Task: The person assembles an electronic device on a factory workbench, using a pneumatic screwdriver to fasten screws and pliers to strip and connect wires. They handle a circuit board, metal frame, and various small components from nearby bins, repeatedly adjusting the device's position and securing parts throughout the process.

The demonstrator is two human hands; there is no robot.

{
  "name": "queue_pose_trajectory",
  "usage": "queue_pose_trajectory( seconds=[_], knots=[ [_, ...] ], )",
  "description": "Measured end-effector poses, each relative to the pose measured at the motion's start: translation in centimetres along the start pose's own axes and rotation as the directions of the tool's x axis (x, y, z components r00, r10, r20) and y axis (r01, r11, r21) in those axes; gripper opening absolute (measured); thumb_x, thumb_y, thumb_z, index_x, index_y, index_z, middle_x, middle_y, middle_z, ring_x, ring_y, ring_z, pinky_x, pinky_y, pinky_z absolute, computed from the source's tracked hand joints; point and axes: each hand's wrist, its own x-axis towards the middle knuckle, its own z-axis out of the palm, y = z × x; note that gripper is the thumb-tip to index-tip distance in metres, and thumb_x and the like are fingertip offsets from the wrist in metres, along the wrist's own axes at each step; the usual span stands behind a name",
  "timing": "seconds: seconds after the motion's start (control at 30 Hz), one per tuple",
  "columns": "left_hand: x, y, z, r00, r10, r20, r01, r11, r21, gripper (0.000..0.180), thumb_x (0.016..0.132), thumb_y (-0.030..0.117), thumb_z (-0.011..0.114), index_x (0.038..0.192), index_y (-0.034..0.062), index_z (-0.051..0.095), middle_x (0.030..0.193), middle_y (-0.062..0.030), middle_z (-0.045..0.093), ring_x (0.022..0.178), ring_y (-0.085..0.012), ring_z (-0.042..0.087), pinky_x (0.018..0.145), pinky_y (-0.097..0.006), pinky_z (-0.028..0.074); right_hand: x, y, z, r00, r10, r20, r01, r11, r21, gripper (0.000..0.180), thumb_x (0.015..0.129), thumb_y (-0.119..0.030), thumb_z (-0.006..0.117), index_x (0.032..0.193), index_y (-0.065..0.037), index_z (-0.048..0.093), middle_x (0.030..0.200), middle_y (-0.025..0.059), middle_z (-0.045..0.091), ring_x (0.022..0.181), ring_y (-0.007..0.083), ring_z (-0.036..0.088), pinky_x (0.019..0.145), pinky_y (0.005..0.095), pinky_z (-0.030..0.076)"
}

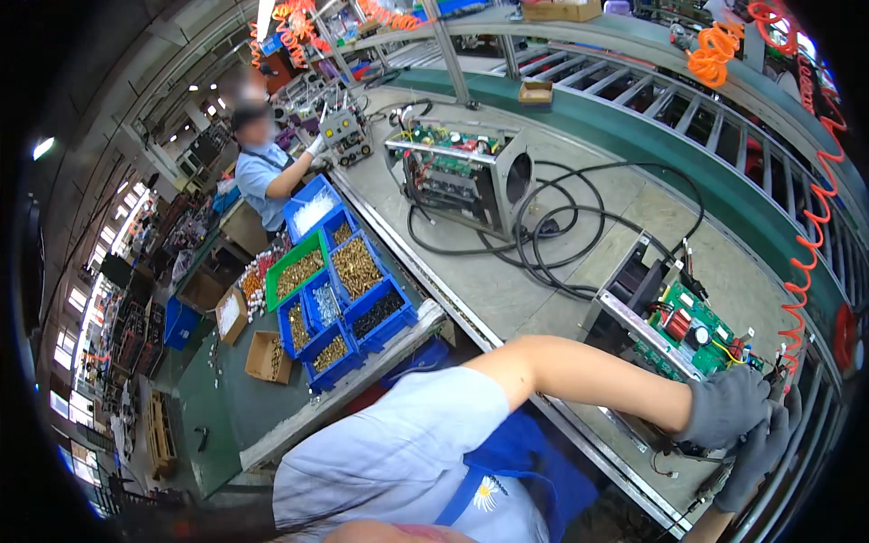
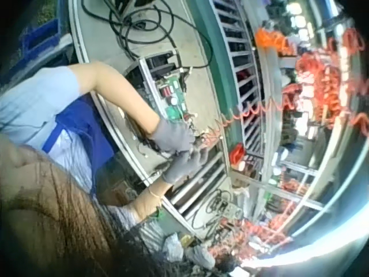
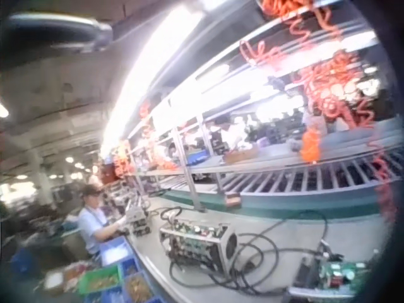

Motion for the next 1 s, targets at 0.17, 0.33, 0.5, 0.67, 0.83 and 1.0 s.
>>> queue_pose_trajectory(
  seconds=[0.17,0.33,0.5,0.67,0.83,1.0],
  knots=[
    [1.4,0.7,-0.9,0.991,0.000,0.132,0.016,0.993,-0.118,0.030,0.066,0.034,0.077,0.090,0.0182,0.073,0.103,-0.0133,0.061,0.101,-0.0288,0.057,0.084,-0.041,0.046,-0.7,0.3,-1.2,0.997,0.037,-0.070,-0.029,0.993,0.112,0.018,0.088,-0.012,0.059,0.089,0.006,0.063,0.143,0.0214,0.046,0.128,0.0288,0.047,0.104,0.0384,0.038],
    [1.7,0.0,-0.3,0.997,0.035,0.064,-0.028,0.995,-0.099,0.029,0.066,0.038,0.075,0.089,0.0208,0.075,0.115,-0.0151,0.058,0.108,-0.0340,0.052,0.096,-0.049,0.039,-0.7,-1.4,-2.6,1.000,0.007,0.012,-0.007,0.999,-0.051,0.016,0.091,-0.008,0.057,0.094,0.006,0.063,0.141,0.0202,0.048,0.129,0.0299,0.047,0.106,0.0385,0.036],
    [3.5,-0.3,-0.5,0.944,-0.045,0.327,0.127,0.964,-0.235,0.028,0.066,0.035,0.065,0.076,0.0105,0.075,0.094,-0.0185,0.066,0.102,-0.0344,0.055,0.089,-0.048,0.039,-0.4,-0.6,-2.5,0.998,-0.058,-0.008,0.057,0.995,-0.077,0.013,0.090,-0.003,0.056,0.095,0.007,0.062,0.143,0.0186,0.046,0.131,0.0289,0.046,0.109,0.0373,0.035],
    [5.9,-0.4,2.8,0.891,-0.182,0.415,0.276,0.945,-0.178,0.039,0.070,0.041,0.063,0.078,0.0049,0.075,0.090,-0.0199,0.069,0.100,-0.0341,0.057,0.087,-0.046,0.042,-1.2,0.3,-1.8,0.997,-0.027,-0.079,0.034,0.995,0.089,0.024,0.085,-0.008,0.059,0.102,0.006,0.068,0.141,0.0200,0.048,0.128,0.0282,0.049,0.104,0.0387,0.039],
    [6.3,-1.5,1.9,0.899,-0.046,0.435,0.179,0.946,-0.272,0.049,0.066,0.055,0.071,0.084,0.0104,0.078,0.089,-0.0162,0.072,0.092,-0.0328,0.066,0.080,-0.045,0.049,-2.7,2.0,-2.1,0.993,-0.033,-0.117,0.036,0.999,0.029,0.024,0.091,-0.006,0.055,0.106,0.007,0.068,0.144,0.0185,0.046,0.130,0.0280,0.047,0.107,0.0389,0.038],
    [7.2,-3.6,5.0,0.939,0.037,0.342,0.045,0.972,-0.229,0.052,0.065,0.056,0.074,0.082,0.0071,0.076,0.084,-0.0176,0.071,0.080,-0.0337,0.070,0.073,-0.042,0.054,-2.8,-1.8,1.6,0.948,0.166,-0.273,-0.088,0.957,0.277,0.024,0.089,-0.008,0.060,0.108,0.004,0.067,0.139,0.0183,0.049,0.126,0.0278,0.050,0.101,0.0366,0.043]
  ],
)
